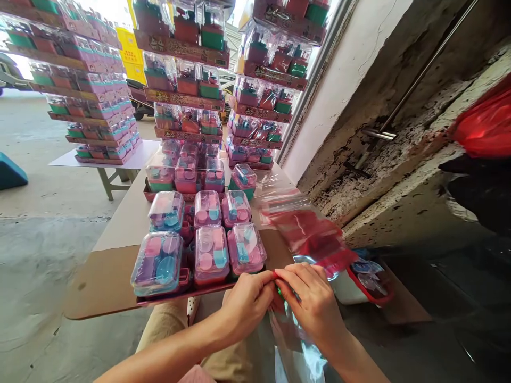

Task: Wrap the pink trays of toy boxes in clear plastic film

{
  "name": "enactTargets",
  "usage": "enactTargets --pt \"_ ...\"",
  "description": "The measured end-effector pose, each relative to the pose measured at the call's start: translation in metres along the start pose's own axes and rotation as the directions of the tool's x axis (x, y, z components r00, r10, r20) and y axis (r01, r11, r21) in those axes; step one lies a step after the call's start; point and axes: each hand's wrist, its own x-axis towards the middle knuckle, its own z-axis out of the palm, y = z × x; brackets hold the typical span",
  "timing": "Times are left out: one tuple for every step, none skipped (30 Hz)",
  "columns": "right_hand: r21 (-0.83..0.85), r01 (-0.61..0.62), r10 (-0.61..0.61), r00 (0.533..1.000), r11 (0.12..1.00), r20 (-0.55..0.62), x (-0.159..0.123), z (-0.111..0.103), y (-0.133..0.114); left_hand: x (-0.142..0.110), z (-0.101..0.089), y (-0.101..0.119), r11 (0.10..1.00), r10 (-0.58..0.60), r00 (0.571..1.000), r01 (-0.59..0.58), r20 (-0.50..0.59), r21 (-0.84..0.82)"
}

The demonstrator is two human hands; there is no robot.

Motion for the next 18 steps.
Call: enactTargets --pt "-0.032 0.016 -0.016 1.0 0.999 0.0 0.0 0.0 -0.002 0.0 0.0 -0.002 1.0 0.001 1.0 0.0 -0.008 0.028" --pt "-0.063 0.028 -0.028 1.0 0.998 -0.001 0.001 0.0 -0.003 0.0 0.001 -0.003 0.999 -0.001 1.0 0.001 -0.012 0.047" --pt "-0.089 0.037 -0.037 0.999 0.995 -0.003 0.001 0.001 -0.004 0.0 0.001 -0.003 0.998 -0.002 1.0 0.003 -0.01 0.058" --pt "-0.108 0.04 -0.041 0.999 0.993 -0.004 0.0 0.001 -0.005 0.0 0.002 -0.003 0.998 -0.002 1.0 0.002 -0.001 0.06" --pt "-0.123 0.04 -0.041 0.999 0.992 -0.004 0.0 0.002 -0.006 0.0 0.003 -0.002 0.999 0.001 1.0 -0.002 0.016 0.05" --pt "-0.135 0.038 -0.039 0.999 0.99 -0.007 -0.001 0.003 -0.006 0.0 0.003 0.0 0.999 0.005 0.999 -0.006 0.034 0.032" --pt "-0.143 0.032 -0.035 0.999 0.989 -0.013 -0.002 0.004 -0.006 0.0 0.004 0.002 1.0 0.013 0.999 -0.014 0.05 0.015" --pt "-0.145 0.023 -0.026 0.999 0.989 -0.024 -0.002 0.006 -0.005 -0.001 0.004 0.003 1.0 0.022 0.998 -0.022 0.062 0.002" --pt "-0.14 0.008 -0.013 0.999 0.99 -0.038 -0.003 0.007 -0.004 -0.001 0.004 0.005 1.0 0.029 0.997 -0.029 0.07 -0.001" --pt "-0.13 -0.012 0.006 0.999 0.991 -0.052 -0.004 0.008 -0.003 -0.002 0.003 0.006 0.999 0.034 0.997 -0.035 0.071 0.01" --pt "-0.117 -0.035 0.027 0.997 0.993 -0.066 -0.005 0.009 -0.002 -0.002 0.002 0.007 0.999 0.037 0.997 -0.039 0.068 0.031" --pt "-0.103 -0.058 0.05 0.996 0.993 -0.079 -0.006 0.01 -0.002 -0.002 0.002 0.007 0.998 0.036 0.997 -0.04 0.064 0.056" --pt "-0.093 -0.079 0.071 0.994 0.993 -0.087 -0.006 0.011 -0.001 -0.002 0.001 0.006 0.996 0.033 0.998 -0.038 0.062 0.08" --pt "-0.086 -0.097 0.089 0.991 0.992 -0.096 -0.007 0.012 0.0 -0.002 0.001 0.006 0.995 0.029 0.998 -0.035 0.059 0.099" --pt "-0.082 -0.114 0.105 0.989 0.99 -0.1 -0.008 0.012 0.0 -0.002 0.0 0.005 0.993 0.024 0.998 -0.031 0.059 0.113" --pt "-0.083 -0.126 0.117 0.988 0.989 -0.105 -0.008 0.013 0.0 -0.001 0.001 0.004 0.993 0.018 0.998 -0.024 0.055 0.118" --pt "-0.088 -0.134 0.124 0.986 0.987 -0.111 -0.009 0.014 -0.001 0.0 0.001 0.003 0.993 0.009 0.999 -0.015 0.051 0.117" --pt "-0.095 -0.138 0.126 0.985 0.986 -0.116 -0.01 0.014 -0.001 0.001 0.002 0.002 0.994 -0.001 0.999 -0.004 0.046 0.106"
